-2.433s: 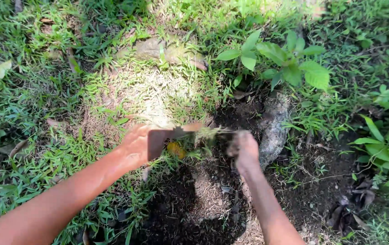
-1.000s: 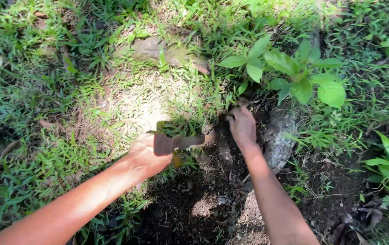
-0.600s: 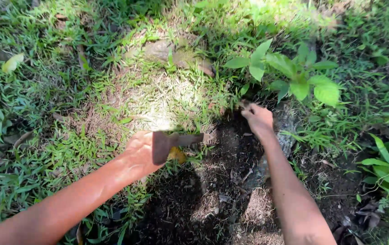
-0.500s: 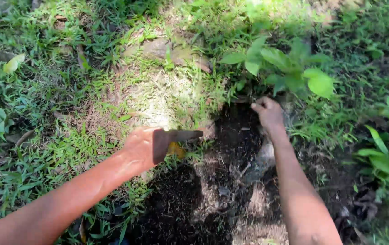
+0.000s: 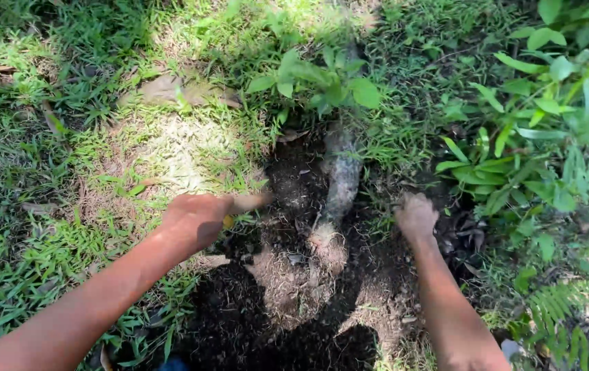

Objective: Digging into soil and clearing tree roots using a wooden stick and pruning shears.

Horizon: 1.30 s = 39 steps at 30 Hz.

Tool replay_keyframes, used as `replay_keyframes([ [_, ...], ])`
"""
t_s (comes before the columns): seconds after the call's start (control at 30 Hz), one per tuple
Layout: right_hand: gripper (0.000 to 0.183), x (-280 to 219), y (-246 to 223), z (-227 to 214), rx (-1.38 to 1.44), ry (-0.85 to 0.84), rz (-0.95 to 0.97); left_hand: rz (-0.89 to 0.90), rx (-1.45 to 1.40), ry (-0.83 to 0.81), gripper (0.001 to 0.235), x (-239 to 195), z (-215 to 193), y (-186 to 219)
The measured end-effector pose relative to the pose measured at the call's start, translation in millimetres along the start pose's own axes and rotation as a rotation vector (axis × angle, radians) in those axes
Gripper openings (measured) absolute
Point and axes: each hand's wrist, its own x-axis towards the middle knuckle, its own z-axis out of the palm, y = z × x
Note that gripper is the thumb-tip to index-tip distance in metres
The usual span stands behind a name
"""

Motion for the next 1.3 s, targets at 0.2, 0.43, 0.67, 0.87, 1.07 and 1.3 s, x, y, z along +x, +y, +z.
replay_keyframes([
  [0.2,0.039,-2,-8,41,-0.136,0.285,0.031,0.038,0.090,-0.068,0.049,-6,27,22],
  [0.43,0.079,20,-39,73,0.280,0.111,0.060,0.175,0.229,-0.125,0.049,5,97,-1],
  [0.67,0.038,-64,-15,83,-0.067,0.021,-0.071,0.163,0.122,-0.131,0.042,7,29,56],
  [0.87,0.047,-107,88,131,-0.001,-0.008,-0.182,0.235,0.141,-0.203,0.060,1,33,82],
  [1.07,0.053,-141,162,81,-0.113,-0.155,0.059,0.148,0.205,-0.296,0.057,-15,28,83],
  [1.3,0.053,-187,201,15,-0.057,-0.259,0.935,0.163,0.114,-0.082,0.053,-30,47,41],
])
